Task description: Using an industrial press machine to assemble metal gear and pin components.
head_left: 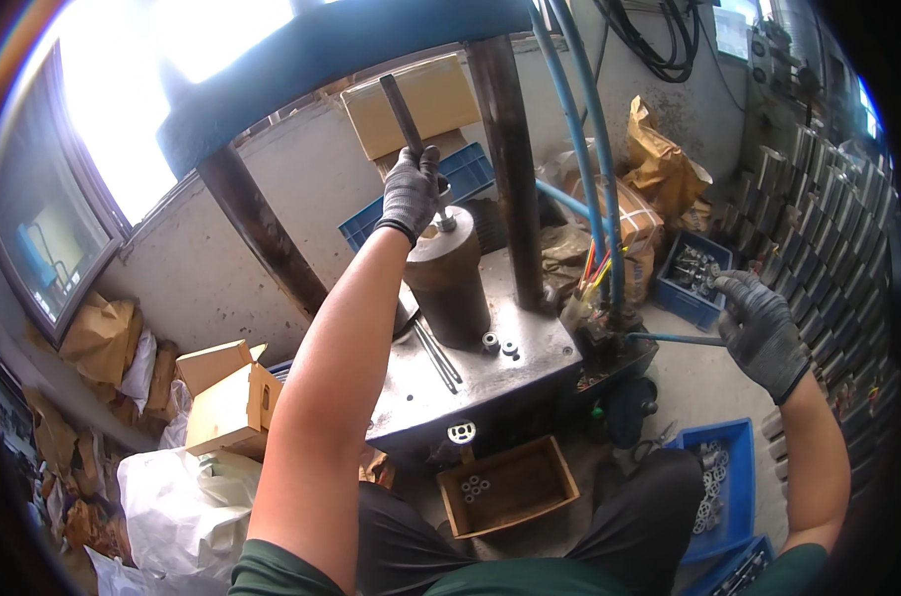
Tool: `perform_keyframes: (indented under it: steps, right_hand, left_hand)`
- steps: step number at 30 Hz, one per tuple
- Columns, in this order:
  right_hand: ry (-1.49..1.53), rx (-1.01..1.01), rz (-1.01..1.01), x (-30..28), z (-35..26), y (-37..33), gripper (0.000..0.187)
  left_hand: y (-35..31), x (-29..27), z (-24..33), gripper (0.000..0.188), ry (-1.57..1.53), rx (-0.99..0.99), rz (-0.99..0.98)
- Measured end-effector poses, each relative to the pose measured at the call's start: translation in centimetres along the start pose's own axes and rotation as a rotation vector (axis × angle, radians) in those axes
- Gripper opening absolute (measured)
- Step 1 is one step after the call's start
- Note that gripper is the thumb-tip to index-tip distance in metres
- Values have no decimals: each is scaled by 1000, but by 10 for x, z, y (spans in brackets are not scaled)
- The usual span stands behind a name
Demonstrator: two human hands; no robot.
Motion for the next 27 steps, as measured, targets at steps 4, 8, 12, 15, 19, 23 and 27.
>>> perform_keyframes:
  steps: [4, 8, 12, 15, 19, 23, 27]
  right_hand:
    - [-81, -51, -71, 7, -10, -1, 36]
    - [-79, -147, -357, 35, -29, -18, 31]
    - [-109, -80, -578, 56, -30, -41, 32]
    - [3, -31, -603, 55, -14, -47, 33]
    - [54, -28, -572, 55, -10, -65, 28]
    - [102, 20, -717, 85, 9, -95, 24]
    - [156, -12, -739, 103, 11, -124, 19]
  left_hand:
    - [-4, 1, 12, 42, 92, -23, 3]
    - [-4, 1, 12, 42, 68, -40, -7]
    - [-4, 1, 7, 41, 73, -32, -10]
    - [-6, 1, 10, 38, 147, -30, -6]
    - [0, 4, 2, 36, 139, -63, -7]
    - [-3, 5, 2, 37, 105, -64, -26]
    - [-5, 0, 8, 40, 179, -60, -21]
Point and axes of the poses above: each hand's wrist, its own y-axis towards the middle knuckle, its own x-axis out of the palm, z = x × y, the point moved 10 cm from there along y, towards the middle knuckle, and after that the axes turned 11 degrees about -z, right-handed, at the moved point
